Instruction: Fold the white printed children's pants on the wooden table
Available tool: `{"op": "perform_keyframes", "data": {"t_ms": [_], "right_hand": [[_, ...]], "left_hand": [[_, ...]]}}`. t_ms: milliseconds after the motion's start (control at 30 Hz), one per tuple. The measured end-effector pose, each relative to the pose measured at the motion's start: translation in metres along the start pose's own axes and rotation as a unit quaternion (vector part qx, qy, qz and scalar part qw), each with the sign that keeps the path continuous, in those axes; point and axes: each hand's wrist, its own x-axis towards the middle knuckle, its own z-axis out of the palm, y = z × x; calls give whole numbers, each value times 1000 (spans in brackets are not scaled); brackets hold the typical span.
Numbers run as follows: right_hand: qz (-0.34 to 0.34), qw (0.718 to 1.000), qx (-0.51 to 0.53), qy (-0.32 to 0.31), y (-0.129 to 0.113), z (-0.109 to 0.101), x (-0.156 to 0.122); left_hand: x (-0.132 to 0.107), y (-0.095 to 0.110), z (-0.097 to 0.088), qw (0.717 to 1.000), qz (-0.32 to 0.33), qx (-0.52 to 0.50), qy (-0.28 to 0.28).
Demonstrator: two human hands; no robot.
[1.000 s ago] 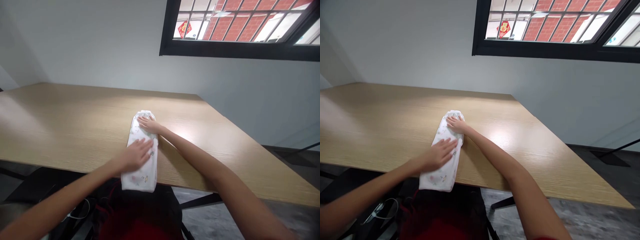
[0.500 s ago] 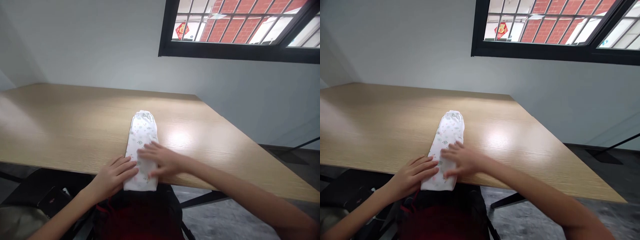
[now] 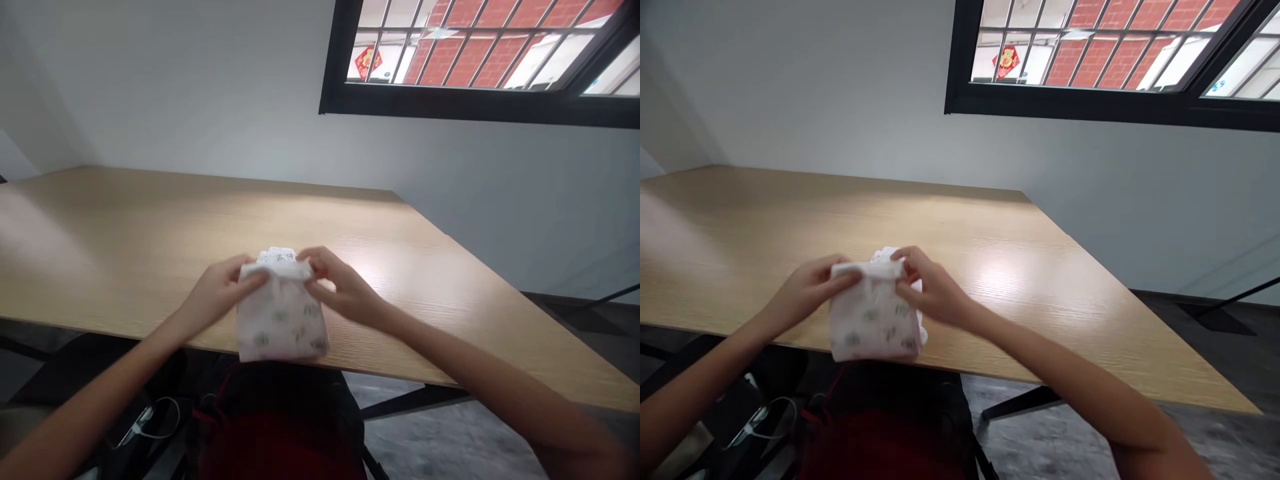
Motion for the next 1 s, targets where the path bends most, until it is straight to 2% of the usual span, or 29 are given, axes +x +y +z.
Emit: {"op": "perform_keyframes", "data": {"t_ms": [100, 133, 200, 267, 333, 400, 467, 567, 633, 733, 833, 900, 1000], "right_hand": [[123, 991, -57, -21, 44, 2, 53], [139, 985, -99, -7, 54, 6, 63], [112, 976, -186, 34, 64, 19, 70], [45, 964, -259, 50, 66, 34, 66], [-1, 947, -322, 18, 68, 48, 64], [-18, 924, -381, -16, 75, 57, 72], [-20, 907, -421, -14, 87, 60, 92], [-15, 894, -447, 35, 98, 58, 126], [-35, 894, -445, 49, 94, 55, 135], [-120, 910, -397, -3, 73, 52, 109], [-203, 925, -303, -106, 48, 49, 49], [-225, 934, -234, -149, 35, 47, 5], [-229, 944, -187, -150, 23, 43, -44]], "left_hand": [[53, -26, 12, 995, -40, 91, 27], [61, -32, 18, 991, -43, 118, 45], [61, -37, 32, 985, -33, 152, 75], [43, -34, 46, 982, 9, 182, 55], [18, -27, 62, 974, 75, 215, 2], [-6, -21, 76, 960, 133, 243, -37], [-27, -17, 85, 953, 159, 255, -48], [-48, -14, 87, 953, 165, 246, -58], [-59, -14, 82, 955, 175, 229, -64], [-72, -17, 75, 958, 188, 206, -69], [-84, -25, 72, 964, 194, 176, -51], [-90, -33, 69, 969, 199, 147, -18], [-92, -42, 58, 969, 211, 124, 26]]}}
